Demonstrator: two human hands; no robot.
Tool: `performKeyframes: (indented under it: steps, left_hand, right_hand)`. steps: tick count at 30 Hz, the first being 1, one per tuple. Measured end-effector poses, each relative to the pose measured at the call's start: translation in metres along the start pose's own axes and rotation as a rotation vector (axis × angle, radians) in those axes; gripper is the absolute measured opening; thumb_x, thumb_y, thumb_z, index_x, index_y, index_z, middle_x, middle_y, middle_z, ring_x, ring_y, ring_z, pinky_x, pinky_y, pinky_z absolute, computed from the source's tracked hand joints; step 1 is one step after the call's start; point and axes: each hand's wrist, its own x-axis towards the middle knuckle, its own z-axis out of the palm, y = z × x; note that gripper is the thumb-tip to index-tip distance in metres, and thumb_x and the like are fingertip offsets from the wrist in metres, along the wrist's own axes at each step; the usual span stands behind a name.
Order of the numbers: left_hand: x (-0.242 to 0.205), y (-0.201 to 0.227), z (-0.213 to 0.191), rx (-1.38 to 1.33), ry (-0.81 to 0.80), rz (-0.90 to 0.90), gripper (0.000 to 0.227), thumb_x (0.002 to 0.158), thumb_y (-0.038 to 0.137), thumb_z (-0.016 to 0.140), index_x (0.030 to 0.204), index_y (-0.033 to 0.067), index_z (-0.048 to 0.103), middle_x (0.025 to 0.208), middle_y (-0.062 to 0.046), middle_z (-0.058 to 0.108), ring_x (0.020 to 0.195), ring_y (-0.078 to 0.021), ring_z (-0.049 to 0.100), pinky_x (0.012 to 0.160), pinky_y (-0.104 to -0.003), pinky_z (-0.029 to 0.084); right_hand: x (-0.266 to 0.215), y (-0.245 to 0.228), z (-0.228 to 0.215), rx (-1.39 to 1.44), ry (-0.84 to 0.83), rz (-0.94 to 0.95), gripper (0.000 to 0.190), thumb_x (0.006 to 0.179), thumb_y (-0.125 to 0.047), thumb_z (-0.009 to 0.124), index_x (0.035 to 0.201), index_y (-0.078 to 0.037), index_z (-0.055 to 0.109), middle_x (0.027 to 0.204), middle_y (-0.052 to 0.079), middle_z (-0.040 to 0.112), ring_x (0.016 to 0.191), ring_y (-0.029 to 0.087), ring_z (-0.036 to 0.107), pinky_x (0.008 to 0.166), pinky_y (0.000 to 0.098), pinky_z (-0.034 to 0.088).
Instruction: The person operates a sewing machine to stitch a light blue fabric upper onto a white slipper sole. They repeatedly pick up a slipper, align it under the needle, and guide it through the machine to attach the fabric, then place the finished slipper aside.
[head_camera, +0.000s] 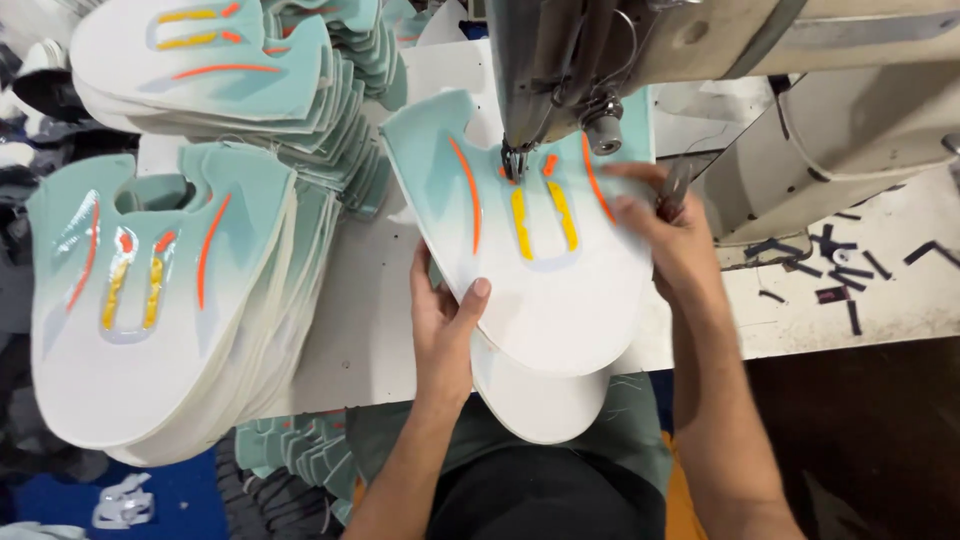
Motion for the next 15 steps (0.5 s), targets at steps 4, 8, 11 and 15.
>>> performKeyframes:
  steps: [4,8,11,15]
  left_hand:
    - [0.006,-0.023,-0.005,0.008,-0.046,0.054,0.064,0.099,0.020,0.066,0.151,-0.0019,0.034,0.142,-0.013,0.054,0.128,-0.0186,0.052,0.111,-0.035,0.042]
    - [0.009,-0.035,-0.009,0.004,-0.042,0.070,0.050,0.105,0.016,0.059,0.147,-0.0053,0.041,0.136,-0.014,0.059,0.122,-0.0162,0.055,0.108,-0.033,0.044]
    - [0.011,-0.030,-0.001,-0.018,-0.014,0.098,0.046,0.105,0.016,0.059,0.143,-0.0060,0.044,0.132,-0.013,0.060,0.118,-0.0155,0.057,0.106,-0.033,0.046]
    - [0.022,-0.025,0.009,0.036,0.023,0.187,0.044,0.106,0.018,0.060,0.141,-0.0052,0.046,0.129,-0.011,0.060,0.115,-0.0135,0.056,0.105,-0.031,0.046]
  right_hand:
    - [0.000,0.010,0.013,-0.016,0.090,0.089,0.032,0.091,-0.004,0.071,0.123,0.000,0.071,0.107,0.007,0.071,0.092,0.011,0.064,0.083,0.0266,0.053]
    - [-0.002,0.007,0.023,0.049,0.182,0.037,0.033,0.089,0.000,0.069,0.122,0.002,0.070,0.111,0.008,0.073,0.095,0.012,0.068,0.085,0.0265,0.055]
    - [0.008,0.009,0.017,-0.006,0.162,0.007,0.034,0.089,0.000,0.069,0.123,0.003,0.070,0.112,0.008,0.075,0.096,0.012,0.069,0.087,0.0261,0.056]
    - [0.029,0.025,0.007,-0.082,0.206,0.050,0.029,0.093,-0.003,0.073,0.121,0.005,0.069,0.099,0.008,0.073,0.086,0.010,0.069,0.079,0.0250,0.055]
